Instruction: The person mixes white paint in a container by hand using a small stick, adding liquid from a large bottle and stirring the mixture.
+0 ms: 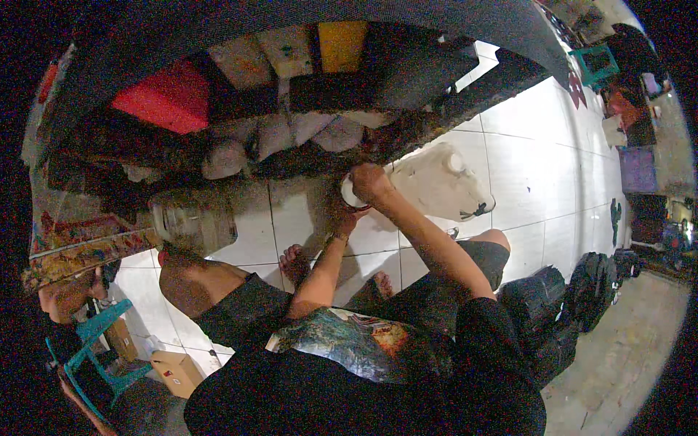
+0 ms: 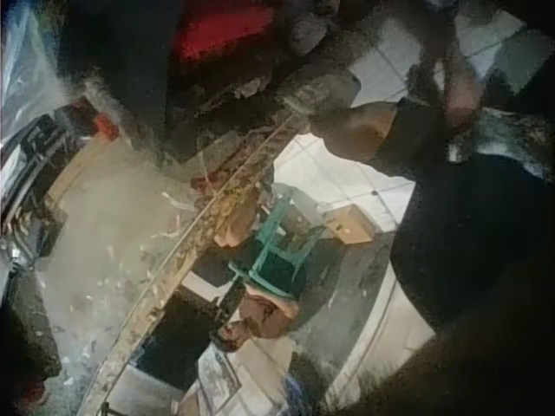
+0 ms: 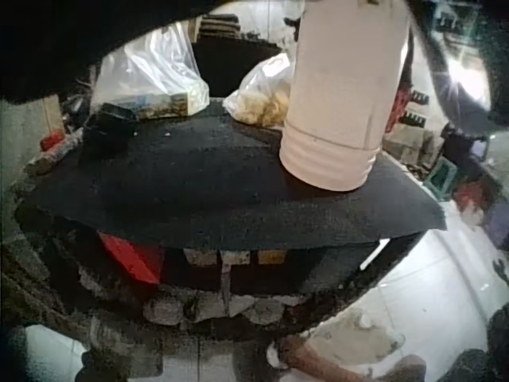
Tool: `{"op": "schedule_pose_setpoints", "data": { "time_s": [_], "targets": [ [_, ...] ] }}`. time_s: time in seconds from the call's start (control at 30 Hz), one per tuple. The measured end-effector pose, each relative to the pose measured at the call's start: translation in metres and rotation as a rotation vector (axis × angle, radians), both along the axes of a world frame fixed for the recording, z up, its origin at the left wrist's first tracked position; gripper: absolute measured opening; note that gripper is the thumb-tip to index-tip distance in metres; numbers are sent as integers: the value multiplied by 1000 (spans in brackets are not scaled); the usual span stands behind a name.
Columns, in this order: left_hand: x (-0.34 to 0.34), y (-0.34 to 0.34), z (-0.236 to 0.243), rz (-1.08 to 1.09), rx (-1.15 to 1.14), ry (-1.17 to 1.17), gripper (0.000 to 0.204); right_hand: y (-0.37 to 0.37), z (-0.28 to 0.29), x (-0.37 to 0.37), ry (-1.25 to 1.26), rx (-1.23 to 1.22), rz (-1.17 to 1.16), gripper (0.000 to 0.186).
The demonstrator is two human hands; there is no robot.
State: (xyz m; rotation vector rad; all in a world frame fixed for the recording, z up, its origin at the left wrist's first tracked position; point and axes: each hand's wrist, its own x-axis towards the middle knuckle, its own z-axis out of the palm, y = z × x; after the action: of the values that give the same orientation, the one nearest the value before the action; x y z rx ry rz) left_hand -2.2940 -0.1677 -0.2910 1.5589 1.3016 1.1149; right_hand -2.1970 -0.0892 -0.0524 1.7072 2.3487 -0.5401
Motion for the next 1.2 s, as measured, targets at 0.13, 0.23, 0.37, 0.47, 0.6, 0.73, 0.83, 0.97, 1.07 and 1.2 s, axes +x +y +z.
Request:
{"op": "schedule_pose_setpoints", "data": {
  "time_s": [0.13, 0.23, 0.37, 0.47, 0.6, 0.73, 0.83, 0.97, 1.07, 1.2],
  "targets": [
    [19, -14, 28, -3, -155, -97, 117, -25, -33, 30, -15, 183, -18, 13],
    [23, -16, 52, 23, -77, -39, 116, -32, -43, 35, 115, 200, -20, 11],
    [22, -10, 39, 40, -144, -159, 116, -16, -42, 30, -23, 211, -38, 11],
    [6, -11, 23, 76, -232, -274, 116, -14, -24, 11, -89, 60, -29, 15],
    [32, -13, 60, 34, -59, 48, 116, -29, -48, 44, 137, 158, 12, 13],
    [16, -7, 39, 24, -110, -142, 114, -12, -9, 18, 28, 123, -79, 16],
    [18, -13, 40, 93, -41, -36, 113, -21, -14, 25, -133, -29, -5, 16],
    [19, -7, 42, -7, -84, -2, 116, -17, -21, 25, 85, -48, -6, 15],
    [13, -5, 39, 21, -74, 70, 117, -10, -27, 28, -10, 46, -135, 15],
    [1, -12, 48, 72, -61, -133, 122, -20, -15, 16, -91, -67, 44, 18]
  ]
}}
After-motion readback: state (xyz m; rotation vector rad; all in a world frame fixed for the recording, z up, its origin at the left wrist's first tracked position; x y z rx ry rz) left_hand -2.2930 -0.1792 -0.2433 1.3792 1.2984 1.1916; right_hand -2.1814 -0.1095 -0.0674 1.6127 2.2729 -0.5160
